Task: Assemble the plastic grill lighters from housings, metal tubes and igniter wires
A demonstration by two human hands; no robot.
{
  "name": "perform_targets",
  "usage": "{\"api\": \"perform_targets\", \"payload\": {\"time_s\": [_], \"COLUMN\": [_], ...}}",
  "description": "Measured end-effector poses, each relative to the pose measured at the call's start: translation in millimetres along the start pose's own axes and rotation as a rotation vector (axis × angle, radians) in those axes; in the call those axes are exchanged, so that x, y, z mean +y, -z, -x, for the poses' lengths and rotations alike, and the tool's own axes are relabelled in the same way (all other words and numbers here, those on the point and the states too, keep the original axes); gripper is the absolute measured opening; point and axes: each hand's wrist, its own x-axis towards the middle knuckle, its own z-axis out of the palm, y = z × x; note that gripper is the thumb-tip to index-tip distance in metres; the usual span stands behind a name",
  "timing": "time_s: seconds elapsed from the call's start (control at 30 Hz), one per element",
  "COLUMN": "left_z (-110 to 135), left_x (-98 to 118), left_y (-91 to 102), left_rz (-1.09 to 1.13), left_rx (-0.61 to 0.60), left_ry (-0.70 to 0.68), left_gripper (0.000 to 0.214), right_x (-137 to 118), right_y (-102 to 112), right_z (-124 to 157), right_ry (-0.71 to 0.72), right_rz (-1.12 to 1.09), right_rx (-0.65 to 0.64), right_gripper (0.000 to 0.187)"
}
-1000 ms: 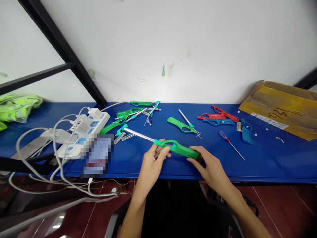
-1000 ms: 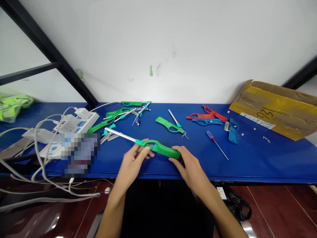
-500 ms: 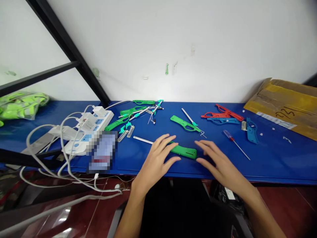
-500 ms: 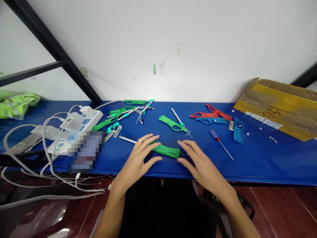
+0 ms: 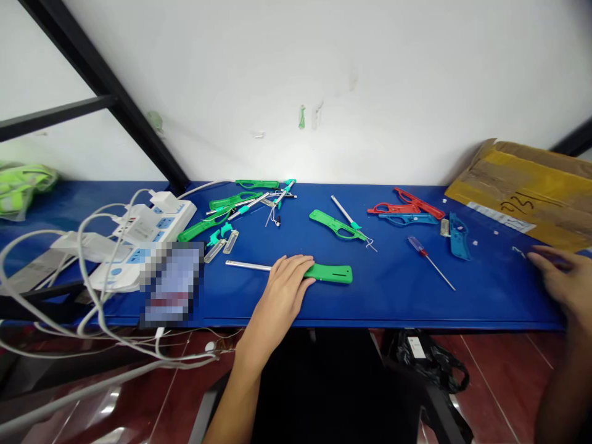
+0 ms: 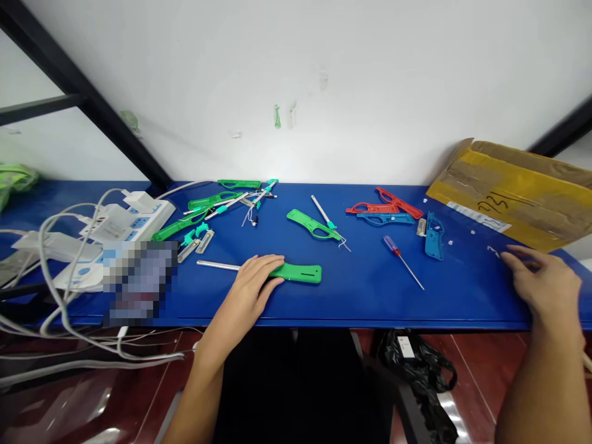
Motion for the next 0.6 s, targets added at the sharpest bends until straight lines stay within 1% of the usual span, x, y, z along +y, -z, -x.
{"api": "perform_targets", "payload": {"time_s": [0.1,0.2,0.27,0.43,0.53,0.6], "left_z": [0,0,0,0,-1,-1], "left_x": [-1,-1,-1,0,1,1], "left_y": [0.6,1.2,1.3,1.5,1.6,1.6], "left_rz": [0.002,0.018,0.025,0.035,0.041,0.045], "left_rx": [-0.007,-0.021,-0.020,-0.015,-0.012,-0.009], "left_ry": [0.012,0.028,0.032,0.036,0.033,0.029], "left_gripper": [0.032,0.033,0.034,0.033,0.031,0.031], "right_x": [2,-6,-12,-24,-25,-24], "right_y": [-2,2,7,15,14,12], "right_z": [-4,-4,-4,1,5,6], "right_ry": [-0.157,-0.232,-0.240,-0.236,-0.183,-0.126], "right_rz": [-0.079,-0.116,-0.116,-0.147,-0.160,-0.120], "right_rx": [-0.145,-0.235,-0.268,-0.287,-0.253,-0.249], "right_gripper": [0.054,0.053,0.054,0.050,0.047,0.045]}}
